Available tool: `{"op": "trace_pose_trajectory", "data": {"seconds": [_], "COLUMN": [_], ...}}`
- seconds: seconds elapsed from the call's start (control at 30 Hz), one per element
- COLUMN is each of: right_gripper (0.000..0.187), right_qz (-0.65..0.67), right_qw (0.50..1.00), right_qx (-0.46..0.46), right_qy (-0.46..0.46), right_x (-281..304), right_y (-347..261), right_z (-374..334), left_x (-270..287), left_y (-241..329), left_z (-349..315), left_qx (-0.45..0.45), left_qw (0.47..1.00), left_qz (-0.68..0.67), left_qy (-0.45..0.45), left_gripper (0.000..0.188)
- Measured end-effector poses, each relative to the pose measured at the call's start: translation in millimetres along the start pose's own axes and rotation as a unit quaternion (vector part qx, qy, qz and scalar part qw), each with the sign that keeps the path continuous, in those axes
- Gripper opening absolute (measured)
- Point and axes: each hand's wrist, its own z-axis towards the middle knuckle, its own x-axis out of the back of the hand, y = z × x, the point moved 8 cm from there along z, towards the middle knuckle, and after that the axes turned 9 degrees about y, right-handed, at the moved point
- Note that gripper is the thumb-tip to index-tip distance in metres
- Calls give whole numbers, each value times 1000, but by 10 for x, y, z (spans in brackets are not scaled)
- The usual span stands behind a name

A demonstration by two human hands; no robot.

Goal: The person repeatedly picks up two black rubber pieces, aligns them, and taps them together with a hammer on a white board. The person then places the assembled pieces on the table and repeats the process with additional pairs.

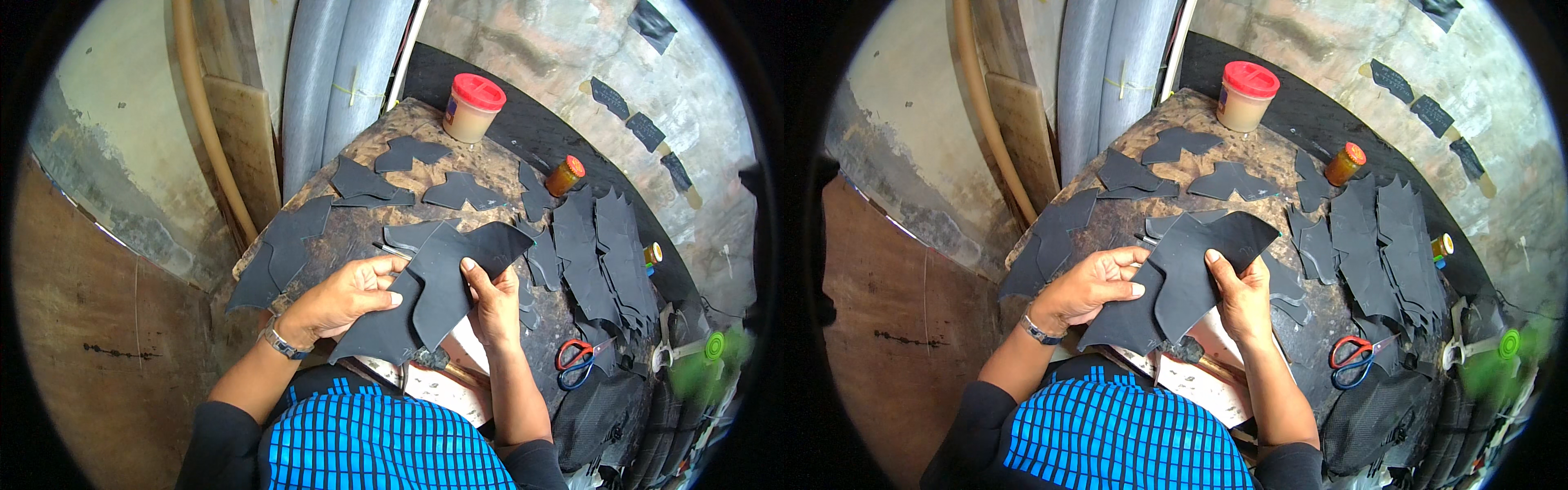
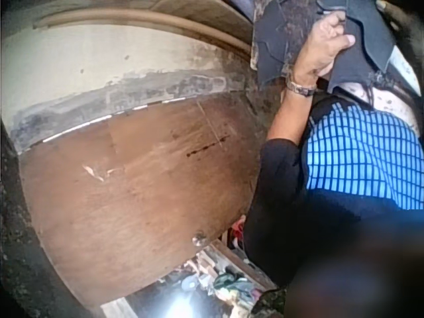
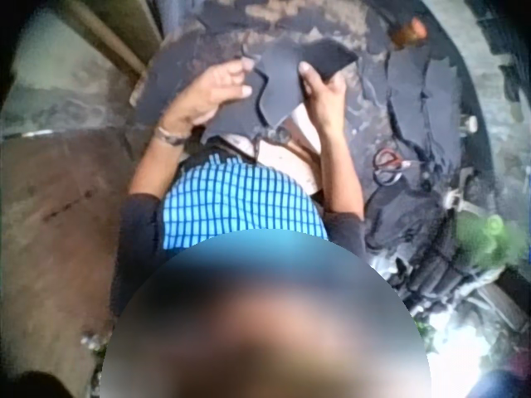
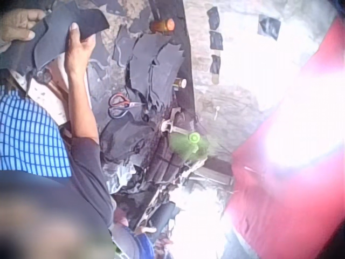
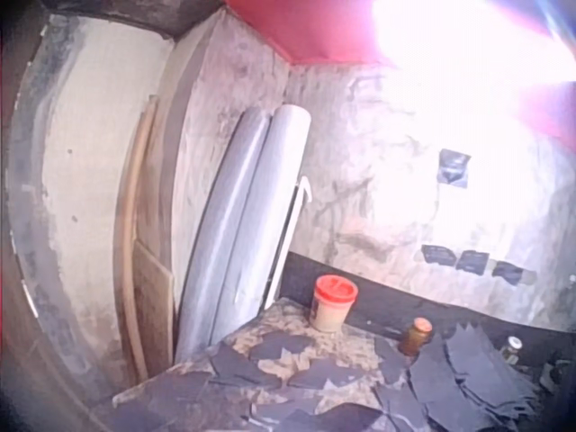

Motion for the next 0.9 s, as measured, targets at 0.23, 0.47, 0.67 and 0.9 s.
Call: {"op": "trace_pose_trajectory", "data": {"seconds": [0.23,0.47,0.67,0.9], "right_gripper": [14,14,17,21], "right_qz": [-27,-27,-35,-44], "right_qw": [1000,999,999,999], "right_qx": [12,24,24,3], "right_qy": [6,6,9,-1], "right_x": [8,32,30,5], "right_y": [19,44,65,107], "right_z": [1,25,36,7], "left_x": [3,-3,-21,63], "left_y": [-6,-28,-29,47], "left_z": [2,15,27,116], "left_qx": [1,14,11,-90], "left_qw": [1000,1000,1000,972], "left_qz": [-1,-11,-4,188], "left_qy": [0,7,10,108], "left_gripper": [42,42,31,16]}}
